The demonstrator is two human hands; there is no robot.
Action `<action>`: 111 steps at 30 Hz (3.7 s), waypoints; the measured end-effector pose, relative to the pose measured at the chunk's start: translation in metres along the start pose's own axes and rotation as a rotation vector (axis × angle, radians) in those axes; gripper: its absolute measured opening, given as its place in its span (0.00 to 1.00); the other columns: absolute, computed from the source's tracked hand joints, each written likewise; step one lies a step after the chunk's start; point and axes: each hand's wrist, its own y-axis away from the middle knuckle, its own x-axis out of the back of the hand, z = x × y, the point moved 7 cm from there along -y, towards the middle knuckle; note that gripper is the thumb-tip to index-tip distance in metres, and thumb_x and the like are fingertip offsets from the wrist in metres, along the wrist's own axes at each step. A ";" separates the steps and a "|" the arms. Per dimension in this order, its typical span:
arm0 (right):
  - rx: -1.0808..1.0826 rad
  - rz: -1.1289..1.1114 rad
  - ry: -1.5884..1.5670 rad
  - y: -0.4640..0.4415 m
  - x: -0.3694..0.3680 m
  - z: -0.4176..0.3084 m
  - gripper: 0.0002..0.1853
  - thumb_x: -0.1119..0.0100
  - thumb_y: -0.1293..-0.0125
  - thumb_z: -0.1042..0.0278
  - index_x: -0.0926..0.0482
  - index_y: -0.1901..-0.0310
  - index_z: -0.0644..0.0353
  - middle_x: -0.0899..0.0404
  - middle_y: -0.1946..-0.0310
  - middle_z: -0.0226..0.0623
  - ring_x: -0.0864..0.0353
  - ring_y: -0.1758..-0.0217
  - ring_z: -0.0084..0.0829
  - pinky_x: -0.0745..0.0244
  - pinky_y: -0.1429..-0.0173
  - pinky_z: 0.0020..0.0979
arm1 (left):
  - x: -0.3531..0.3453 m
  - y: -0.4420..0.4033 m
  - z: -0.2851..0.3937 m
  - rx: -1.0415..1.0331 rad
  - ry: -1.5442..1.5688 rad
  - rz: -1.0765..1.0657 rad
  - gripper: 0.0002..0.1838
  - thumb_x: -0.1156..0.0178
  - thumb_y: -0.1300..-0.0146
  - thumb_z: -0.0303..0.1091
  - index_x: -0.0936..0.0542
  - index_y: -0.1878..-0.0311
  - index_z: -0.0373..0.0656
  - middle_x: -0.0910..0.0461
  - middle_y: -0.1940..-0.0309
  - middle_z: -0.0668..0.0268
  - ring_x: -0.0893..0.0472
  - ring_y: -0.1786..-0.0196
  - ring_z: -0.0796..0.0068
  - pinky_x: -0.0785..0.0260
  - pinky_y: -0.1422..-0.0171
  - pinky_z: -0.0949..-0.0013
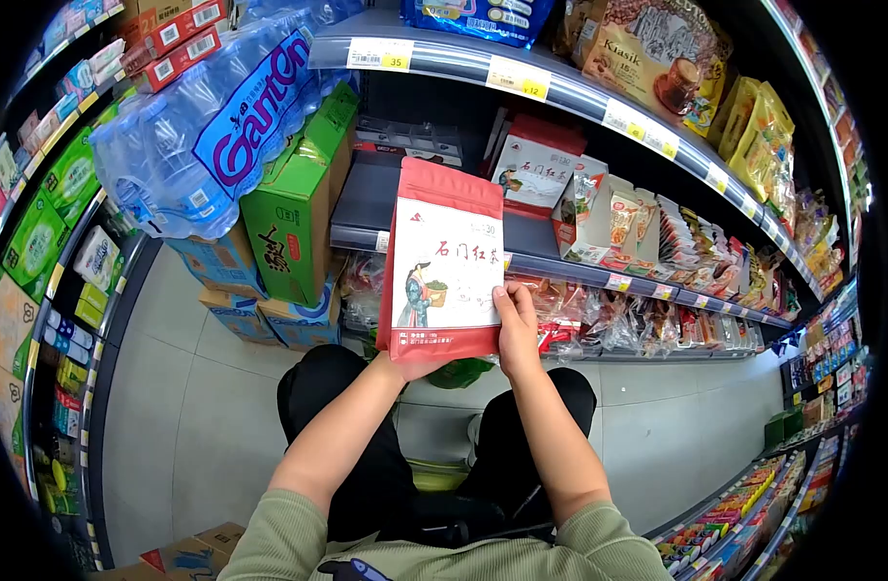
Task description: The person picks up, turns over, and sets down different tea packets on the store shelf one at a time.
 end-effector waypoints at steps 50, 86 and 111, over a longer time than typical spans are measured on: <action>-0.017 -0.021 -0.257 -0.026 0.031 0.033 0.07 0.49 0.33 0.68 0.28 0.67 0.62 0.25 0.60 0.31 0.31 0.59 0.18 0.37 0.50 0.22 | 0.068 0.008 0.017 -0.238 -0.568 0.659 0.12 0.54 0.30 0.37 0.29 0.59 0.36 0.26 0.63 0.69 0.32 0.61 0.87 0.37 0.54 0.79; -0.154 -0.198 -0.242 -0.019 0.019 0.029 0.10 0.41 0.38 0.70 0.22 0.58 0.65 0.20 0.64 0.32 0.25 0.63 0.18 0.30 0.55 0.23 | 0.057 0.010 0.020 -0.138 -0.548 0.590 0.13 0.41 0.38 0.37 0.20 0.58 0.36 0.19 0.64 0.67 0.24 0.62 0.83 0.33 0.56 0.76; -0.171 -0.207 0.085 -0.012 0.016 0.033 0.08 0.32 0.46 0.69 0.17 0.67 0.63 0.19 0.74 0.30 0.23 0.72 0.18 0.28 0.65 0.23 | 0.055 0.009 0.011 -0.044 -0.721 0.603 0.10 0.35 0.44 0.33 0.19 0.63 0.37 0.18 0.68 0.67 0.23 0.65 0.82 0.30 0.59 0.75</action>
